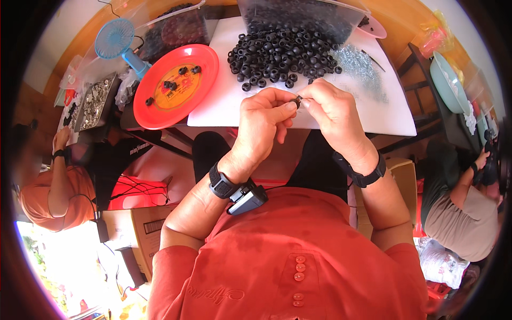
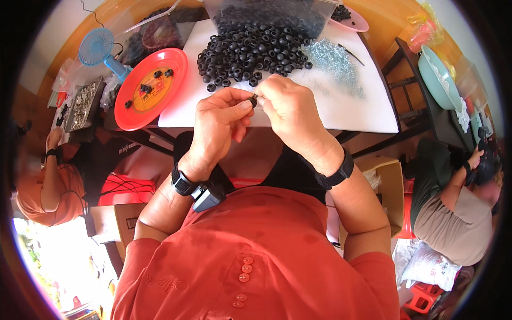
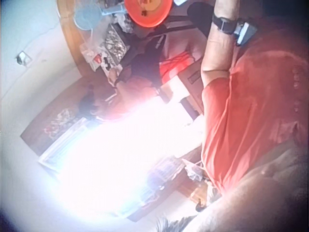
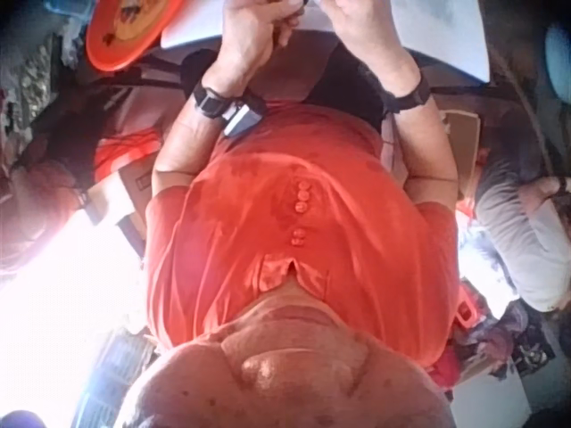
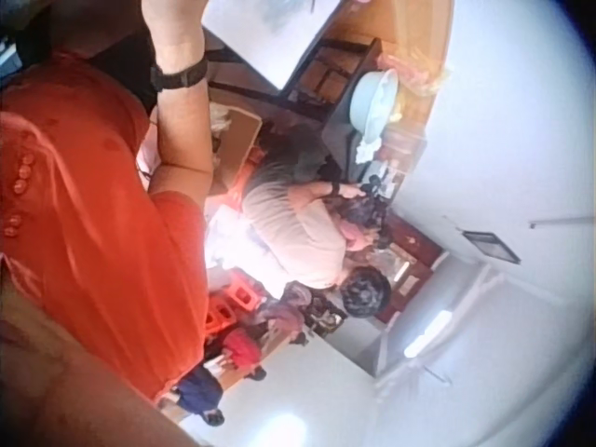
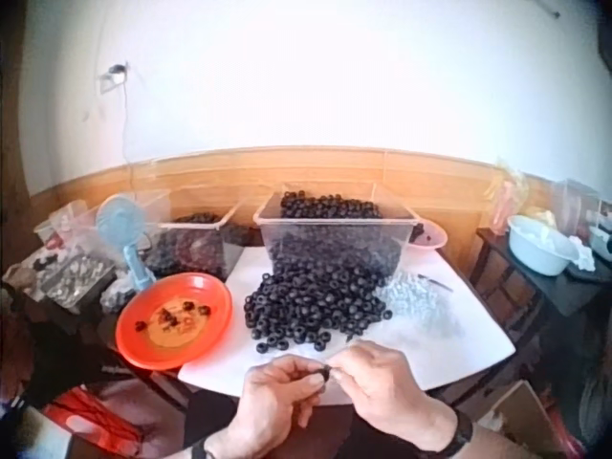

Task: Sorting and assembling small black components with silver beads at a table.

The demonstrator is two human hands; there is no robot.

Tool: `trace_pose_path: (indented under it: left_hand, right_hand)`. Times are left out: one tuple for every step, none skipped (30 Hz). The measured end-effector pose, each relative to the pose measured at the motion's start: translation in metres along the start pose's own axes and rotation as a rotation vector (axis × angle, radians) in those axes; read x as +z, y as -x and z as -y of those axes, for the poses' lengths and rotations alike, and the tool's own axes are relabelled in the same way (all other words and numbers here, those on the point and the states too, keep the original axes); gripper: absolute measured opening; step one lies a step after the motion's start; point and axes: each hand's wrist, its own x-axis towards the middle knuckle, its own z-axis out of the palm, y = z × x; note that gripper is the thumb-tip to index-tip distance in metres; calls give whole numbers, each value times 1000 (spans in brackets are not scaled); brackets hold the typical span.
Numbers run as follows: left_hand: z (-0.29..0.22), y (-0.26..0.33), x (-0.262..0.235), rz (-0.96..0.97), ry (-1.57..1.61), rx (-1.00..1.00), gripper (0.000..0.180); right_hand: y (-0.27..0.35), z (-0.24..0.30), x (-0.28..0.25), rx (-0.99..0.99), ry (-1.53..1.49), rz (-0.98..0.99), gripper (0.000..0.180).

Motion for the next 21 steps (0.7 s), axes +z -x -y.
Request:
trace_pose_path:
  left_hand:
    - [0, 0, 0, -3, -14, 4, 14]
    - [0, 1, 0, -7, -28, 8, 14]
    - [1, 1, 0, -4, -34, 8, 14]
    - [2, 1, 1, -14, -19, 18, 12]
    - [2, 1, 1, -24, -4, 29, 11]
    - [2, 2, 1, -20, -9, 30, 11]
    - [1, 2, 2, -31, -12, 20, 11]
    - [1, 3, 2, -43, -14, 11, 12]
    - [1, 3, 3, -40, -17, 15, 12]
    - [1, 3, 4, -60, -27, 8, 12]
    - [1, 2, 4, -80, -36, 1, 12]
    - [2, 3, 4, -79, -40, -3, 12]
    - [2, 2, 4, -76, -23, 16, 12]
    - [2, 3, 4, -74, -6, 36, 12]
    - [1, 2, 4, -70, -10, 37, 12]
    - [0, 2, 5, -74, -27, 29, 12]
    - [-1, 2, 6, -77, -44, 20, 12]
    - [-1, 2, 5, -76, -47, 25, 12]
    - [1, 2, 4, -58, -47, 25, 12]
    - [1, 1, 3, -41, -48, 24, 12]
    - [0, 1, 3, -40, -51, 25, 12]
  right_hand:
    - [-2, 3, -1, -40, 106, 20, 10]
    - [-3, 5, 0, -80, 212, 40, 11]
    - [-3, 5, 1, -79, 210, 34, 11]
    - [-2, 5, 3, -92, 232, 19, 11]
    - [-2, 4, 4, -105, 253, 5, 10]
    - [-1, 3, 6, -105, 253, -2, 10]
    - [1, 0, 9, -17, 102, -23, 10]
    - [3, -2, 12, 70, -49, -44, 10]
    - [6, -5, 16, 67, -48, -49, 10]
    - [8, -7, 21, 35, -27, -90, 11]
    - [9, -8, 22, 3, -6, -131, 12]
    - [9, -6, 21, 7, -8, -134, 12]
    - [6, -5, 19, -113, 93, -130, 13]
    - [5, -5, 17, -233, 194, -125, 16]
    - [3, -7, 15, -256, 215, -98, 18]
    - [4, -8, 15, -257, 216, -103, 18]
    - [6, -8, 15, -229, 181, -106, 18]
    - [6, -7, 15, -206, 144, -106, 18]
    - [7, -7, 14, -210, 144, -110, 18]
    - [7, -6, 13, -185, 144, -93, 15]
    - [9, -5, 12, -157, 144, -74, 15]
